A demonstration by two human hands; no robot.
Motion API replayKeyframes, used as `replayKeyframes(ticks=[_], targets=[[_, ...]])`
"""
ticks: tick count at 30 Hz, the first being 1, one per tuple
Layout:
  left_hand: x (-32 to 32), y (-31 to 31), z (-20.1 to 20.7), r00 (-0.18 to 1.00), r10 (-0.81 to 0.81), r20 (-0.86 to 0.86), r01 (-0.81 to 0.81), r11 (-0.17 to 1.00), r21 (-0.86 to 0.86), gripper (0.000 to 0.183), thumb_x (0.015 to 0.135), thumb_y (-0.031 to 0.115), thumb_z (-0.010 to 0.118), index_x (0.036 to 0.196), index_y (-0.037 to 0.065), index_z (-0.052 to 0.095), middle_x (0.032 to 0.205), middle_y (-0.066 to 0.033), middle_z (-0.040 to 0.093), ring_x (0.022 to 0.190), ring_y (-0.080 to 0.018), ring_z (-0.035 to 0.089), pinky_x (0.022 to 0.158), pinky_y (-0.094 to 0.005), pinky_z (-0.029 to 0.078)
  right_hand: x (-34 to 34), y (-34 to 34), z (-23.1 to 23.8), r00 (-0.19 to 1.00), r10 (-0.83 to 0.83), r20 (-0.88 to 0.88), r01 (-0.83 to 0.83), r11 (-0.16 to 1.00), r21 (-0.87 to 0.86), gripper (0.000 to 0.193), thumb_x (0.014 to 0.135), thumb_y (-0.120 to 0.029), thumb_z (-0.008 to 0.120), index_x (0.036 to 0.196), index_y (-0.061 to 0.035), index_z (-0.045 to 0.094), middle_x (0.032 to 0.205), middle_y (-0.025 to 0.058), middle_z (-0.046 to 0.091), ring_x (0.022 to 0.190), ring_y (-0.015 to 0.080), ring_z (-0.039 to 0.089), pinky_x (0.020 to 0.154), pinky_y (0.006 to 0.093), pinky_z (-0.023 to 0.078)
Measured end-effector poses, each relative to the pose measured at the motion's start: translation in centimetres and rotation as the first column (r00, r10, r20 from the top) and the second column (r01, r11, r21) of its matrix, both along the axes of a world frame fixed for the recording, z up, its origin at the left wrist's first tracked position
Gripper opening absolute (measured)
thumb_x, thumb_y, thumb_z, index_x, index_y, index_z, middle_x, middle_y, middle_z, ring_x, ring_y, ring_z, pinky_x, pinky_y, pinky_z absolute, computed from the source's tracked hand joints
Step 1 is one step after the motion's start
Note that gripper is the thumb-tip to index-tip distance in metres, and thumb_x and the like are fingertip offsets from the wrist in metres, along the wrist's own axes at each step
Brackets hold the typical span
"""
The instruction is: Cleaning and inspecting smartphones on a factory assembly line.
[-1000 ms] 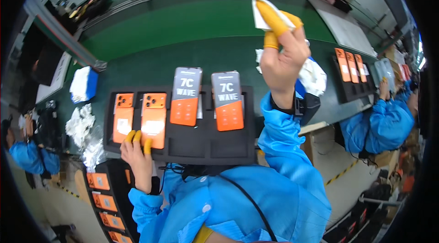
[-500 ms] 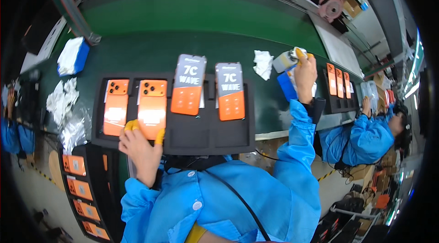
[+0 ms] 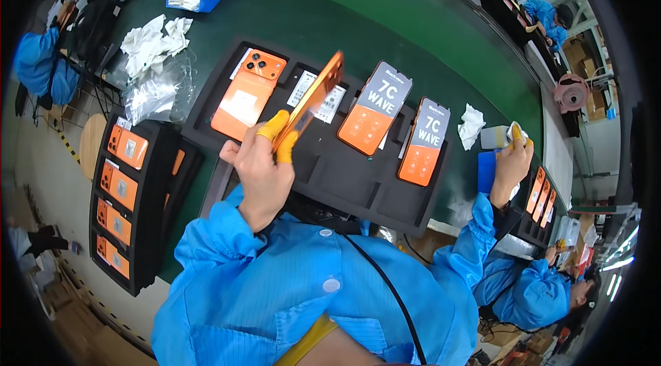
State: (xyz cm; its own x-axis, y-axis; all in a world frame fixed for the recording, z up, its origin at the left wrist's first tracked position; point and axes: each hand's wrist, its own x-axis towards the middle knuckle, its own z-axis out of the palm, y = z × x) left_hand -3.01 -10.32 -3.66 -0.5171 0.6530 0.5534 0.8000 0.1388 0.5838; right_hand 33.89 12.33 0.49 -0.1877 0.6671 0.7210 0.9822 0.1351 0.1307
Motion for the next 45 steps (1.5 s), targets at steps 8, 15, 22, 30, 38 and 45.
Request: replayKeyframes(ticks=[8, 15, 22, 30, 38, 45], targets=[[0.6, 2.3, -0.6, 1.000, 0.006, -0.013, -0.007, 0.994, -0.105, 0.024, 0.072, 0.010, 0.071, 0.094, 0.001, 0.064, 0.082, -0.0086, 0.061, 0.091, -0.0214, 0.055, 0.076, -0.0386, 0.023, -15.7, -5.0, 0.9, 0.680, 0.704, -0.204, -0.732, 0.664, -0.149, 0.035, 0.066, 0.006, 0.059, 0.100, 0.0003, 0.064, 0.093, 0.0171, 0.056, 0.081, 0.0320, 0.059, 0.066, 0.0371, 0.049], [0.7, 1.9, -2.1, 0.992, -0.035, 0.124, 0.040, 0.998, -0.041, 0.019, 0.066, 0.008, 0.069, 0.084, 0.003, 0.069, 0.073, -0.0063, 0.057, 0.088, -0.0200, 0.053, 0.078, -0.0395, 0.024, -23.7, -10.1, -2.2, 0.179, 0.973, -0.148, -0.977, 0.159, -0.142, 0.021, 0.062, -0.007, 0.063, 0.082, -0.0038, 0.065, 0.077, 0.0082, 0.055, 0.068, 0.0221, 0.055, 0.053, 0.0348, 0.042], [0.7, 2.2, -1.6, 0.998, -0.029, 0.048, 0.031, 0.998, -0.050, 0.022, 0.068, 0.013, 0.077, 0.086, 0.004, 0.071, 0.083, -0.0060, 0.056, 0.080, -0.0183, 0.053, 0.073, -0.0365, 0.026, -24.4, -2.5, -2.5, 0.519, 0.855, 0.002, -0.855, 0.519, 0.018, 0.022, 0.060, -0.006, 0.065, 0.082, -0.0035, 0.066, 0.071, 0.0072, 0.052, 0.063, 0.0227, 0.053, 0.052, 0.0352, 0.041], [0.2, 2.2, -2.2, 0.993, -0.076, 0.089, 0.074, 0.997, 0.028, 0.018, 0.071, 0.019, 0.075, 0.083, 0.006, 0.072, 0.066, -0.0039, 0.055, 0.084, -0.0175, 0.052, 0.073, -0.0389, 0.023, -23.8, -9.7, -3.9, 0.091, 0.996, -0.009, -0.975, 0.087, -0.206, 0.025, 0.060, -0.011, 0.064, 0.084, -0.0030, 0.066, 0.072, 0.0075, 0.054, 0.063, 0.0215, 0.055, 0.055, 0.0345, 0.046], [0.0, 1.8, -1.7, 0.991, 0.047, 0.122, -0.039, 0.997, -0.072, 0.025, 0.066, 0.015, 0.077, 0.089, 0.007, 0.072, 0.086, -0.0062, 0.056, 0.083, -0.0191, 0.054, 0.077, -0.0356, 0.030, -25.6, -5.6, -2.6, 0.336, 0.940, -0.061, -0.936, 0.327, -0.130, 0.024, 0.066, -0.009, 0.062, 0.089, -0.0007, 0.064, 0.076, 0.0094, 0.056, 0.067, 0.0228, 0.054, 0.055, 0.0354, 0.044], [-0.5, 2.3, -0.4, 0.999, 0.032, 0.039, -0.028, 0.996, -0.083, 0.013, 0.066, 0.010, 0.072, 0.073, 0.002, 0.064, 0.074, -0.0085, 0.059, 0.096, -0.0246, 0.049, 0.076, -0.0436, 0.024, -25.9, -3.8, -3.6, 0.363, 0.932, -0.015, -0.929, 0.361, -0.076, 0.020, 0.066, -0.011, 0.062, 0.085, -0.0048, 0.065, 0.073, 0.0068, 0.054, 0.069, 0.0224, 0.053, 0.055, 0.0347, 0.040]])
